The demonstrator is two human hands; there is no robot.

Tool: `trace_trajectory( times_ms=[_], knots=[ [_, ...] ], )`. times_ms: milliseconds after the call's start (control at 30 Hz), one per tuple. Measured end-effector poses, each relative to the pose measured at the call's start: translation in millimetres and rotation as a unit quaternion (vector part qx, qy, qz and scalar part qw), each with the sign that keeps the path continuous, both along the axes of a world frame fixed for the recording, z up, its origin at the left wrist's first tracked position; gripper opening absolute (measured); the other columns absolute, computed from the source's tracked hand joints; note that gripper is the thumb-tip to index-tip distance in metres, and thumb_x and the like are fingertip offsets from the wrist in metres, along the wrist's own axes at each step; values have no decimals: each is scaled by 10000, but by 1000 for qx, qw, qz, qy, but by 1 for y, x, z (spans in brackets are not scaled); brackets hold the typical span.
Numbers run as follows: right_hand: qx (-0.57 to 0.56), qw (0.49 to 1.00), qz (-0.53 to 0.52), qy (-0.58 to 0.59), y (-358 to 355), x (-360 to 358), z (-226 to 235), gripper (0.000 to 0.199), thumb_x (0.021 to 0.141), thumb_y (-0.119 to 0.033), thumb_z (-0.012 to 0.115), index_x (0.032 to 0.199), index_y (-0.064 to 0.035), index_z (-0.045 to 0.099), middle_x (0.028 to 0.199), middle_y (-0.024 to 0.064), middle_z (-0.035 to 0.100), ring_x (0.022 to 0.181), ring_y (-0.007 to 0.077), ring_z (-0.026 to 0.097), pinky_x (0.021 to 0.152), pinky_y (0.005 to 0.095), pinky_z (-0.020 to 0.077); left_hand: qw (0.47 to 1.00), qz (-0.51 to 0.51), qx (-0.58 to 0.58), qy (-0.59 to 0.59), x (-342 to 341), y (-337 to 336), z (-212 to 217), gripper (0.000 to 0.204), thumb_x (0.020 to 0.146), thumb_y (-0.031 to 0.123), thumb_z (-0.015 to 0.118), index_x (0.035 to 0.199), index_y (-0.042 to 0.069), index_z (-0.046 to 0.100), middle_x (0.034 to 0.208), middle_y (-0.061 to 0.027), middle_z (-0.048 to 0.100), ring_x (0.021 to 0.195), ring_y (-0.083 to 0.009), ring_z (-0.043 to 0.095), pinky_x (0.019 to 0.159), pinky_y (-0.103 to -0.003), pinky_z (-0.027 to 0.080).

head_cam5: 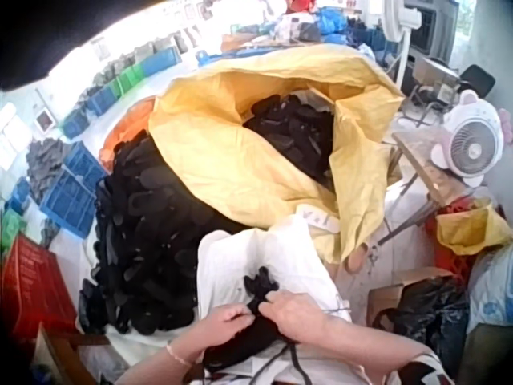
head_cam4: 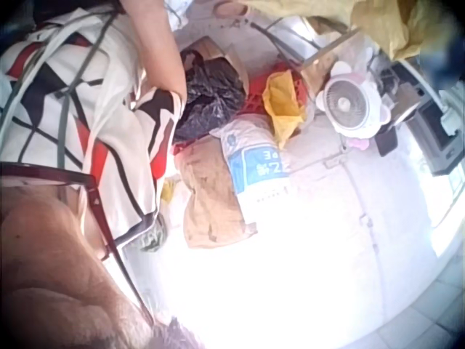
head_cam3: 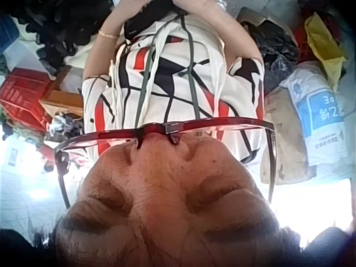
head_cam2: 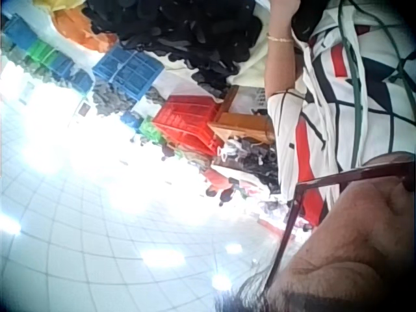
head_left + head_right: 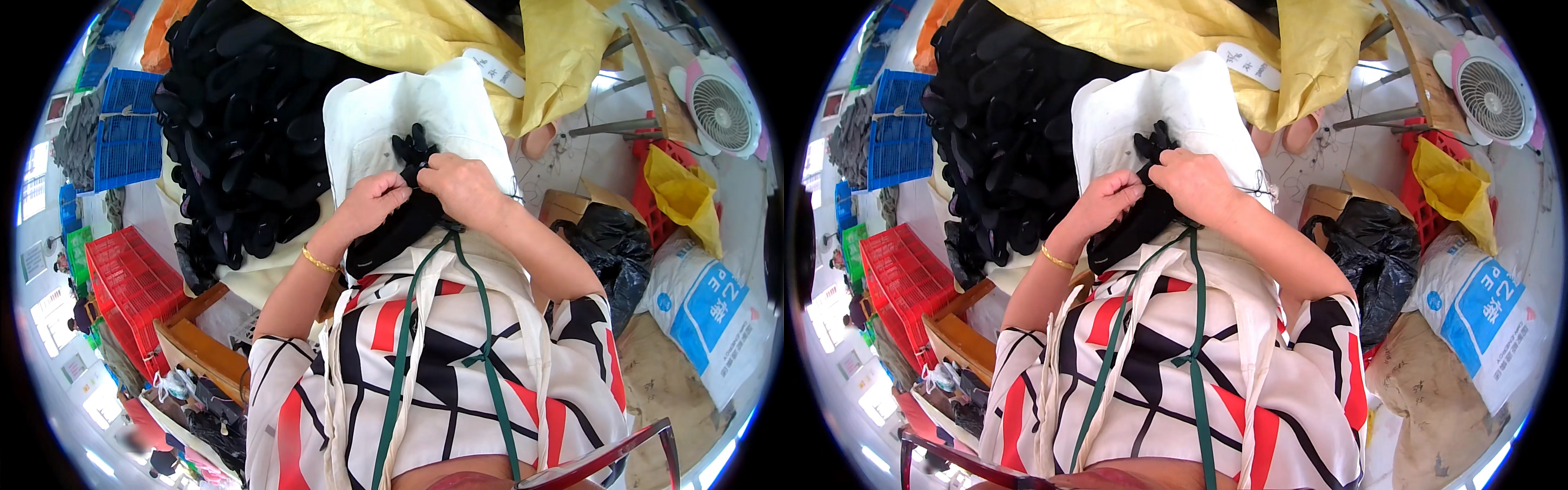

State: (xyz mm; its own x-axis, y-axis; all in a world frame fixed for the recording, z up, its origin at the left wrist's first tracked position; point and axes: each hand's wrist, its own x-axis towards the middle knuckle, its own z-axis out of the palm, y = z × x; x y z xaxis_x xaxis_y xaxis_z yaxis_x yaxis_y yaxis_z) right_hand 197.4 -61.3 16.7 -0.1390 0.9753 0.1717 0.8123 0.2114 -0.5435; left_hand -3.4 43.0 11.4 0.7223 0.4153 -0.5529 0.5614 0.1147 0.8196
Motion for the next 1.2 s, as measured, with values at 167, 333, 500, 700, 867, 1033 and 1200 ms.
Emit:
trace_trajectory(
  times_ms=[167,333,500,700,867,1033,1200],
  knots=[
    [-7,1000,21,22,2,4,-6,65,785,-73,661,828,-99,620,799,82,551,796,292,619,639,410,504,1000,17,-23,-4,-1,3,-4,135,986,195,586,973,63,613,819,30,575,699,-58,517,577,-220,455],
    [-20,989,1,146,0,2,-19,84,810,-103,697,876,-116,647,827,66,585,767,301,633,640,404,512,997,59,-49,-12,-1,0,-5,128,958,180,630,951,53,642,802,29,596,681,-57,526,567,-218,452],
    [-1,986,-62,154,-2,-25,-22,66,852,-133,686,884,-132,629,848,51,606,748,300,645,620,413,514,992,113,-53,-18,1,-7,-10,133,920,174,689,938,43,687,790,22,631,657,-54,535,548,-216,444],
    [42,969,-105,220,-1,-30,-35,59,936,-167,644,925,-115,618,912,40,656,677,236,646,569,346,518,991,116,-62,-15,1,-6,-3,138,916,183,701,939,46,696,784,17,647,654,-50,544,561,-195,435],
    [-179,677,-259,666,-24,36,-18,210,1078,-249,446,1048,-81,569,1036,54,684,602,77,572,518,216,464,963,187,-180,-69,-15,3,-7,139,917,184,711,930,46,691,778,7,651,624,-42,531,555,-189,421],
    [70,392,-313,862,-111,216,-68,82,928,-17,593,848,-8,577,720,47,558,635,153,565,639,250,550,949,210,-226,-67,-20,1,-3,133,917,183,713,918,53,686,767,-4,653,605,-45,526,538,-191,414],
    [368,434,-511,644,-319,437,-80,265,964,-79,487,736,46,535,760,128,556,781,297,639,1013,568,517,932,210,-286,-72,-18,12,-9,145,936,200,697,912,57,682,759,-9,652,596,-55,532,530,-190,412]
  ],
)
